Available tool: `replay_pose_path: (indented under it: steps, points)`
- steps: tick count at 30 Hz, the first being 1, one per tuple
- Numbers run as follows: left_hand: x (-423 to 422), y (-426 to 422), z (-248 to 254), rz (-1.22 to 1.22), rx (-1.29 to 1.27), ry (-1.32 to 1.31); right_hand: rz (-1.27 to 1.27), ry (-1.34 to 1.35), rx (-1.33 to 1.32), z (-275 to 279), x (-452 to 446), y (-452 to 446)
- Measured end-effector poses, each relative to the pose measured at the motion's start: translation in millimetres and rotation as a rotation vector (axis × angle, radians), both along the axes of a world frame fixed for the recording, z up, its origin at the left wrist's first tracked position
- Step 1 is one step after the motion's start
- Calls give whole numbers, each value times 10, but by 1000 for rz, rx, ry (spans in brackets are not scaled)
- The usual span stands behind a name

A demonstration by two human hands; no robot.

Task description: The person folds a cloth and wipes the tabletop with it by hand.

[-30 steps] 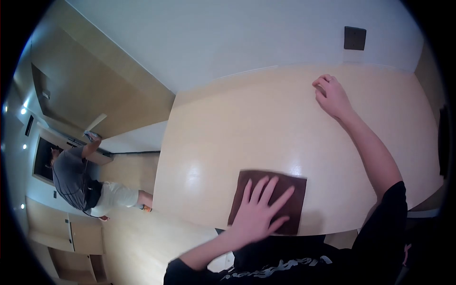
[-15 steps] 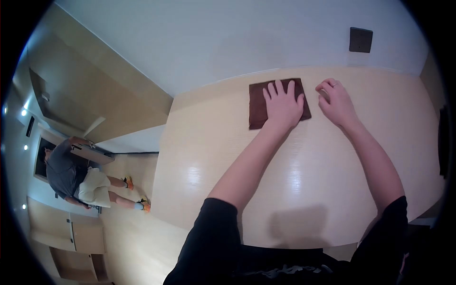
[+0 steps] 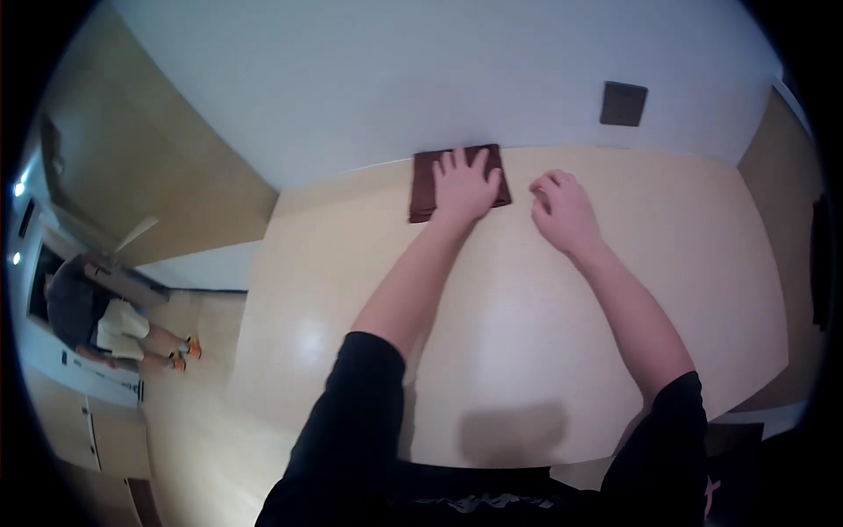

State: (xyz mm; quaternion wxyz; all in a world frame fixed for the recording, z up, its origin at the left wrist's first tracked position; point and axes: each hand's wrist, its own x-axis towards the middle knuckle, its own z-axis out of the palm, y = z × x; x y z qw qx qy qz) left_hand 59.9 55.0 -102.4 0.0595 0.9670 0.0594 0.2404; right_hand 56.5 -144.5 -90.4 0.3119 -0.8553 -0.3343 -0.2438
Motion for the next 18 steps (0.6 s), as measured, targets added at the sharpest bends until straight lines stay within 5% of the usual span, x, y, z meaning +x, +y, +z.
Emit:
replay_pose_path:
  steps: [14, 18]
  points:
    - [-507, -356, 559, -17, 30, 221, 73, 43, -6, 352, 849, -354]
    - [-813, -220, 383, -120, 73, 222, 65, 73, -35, 168, 1238, -171]
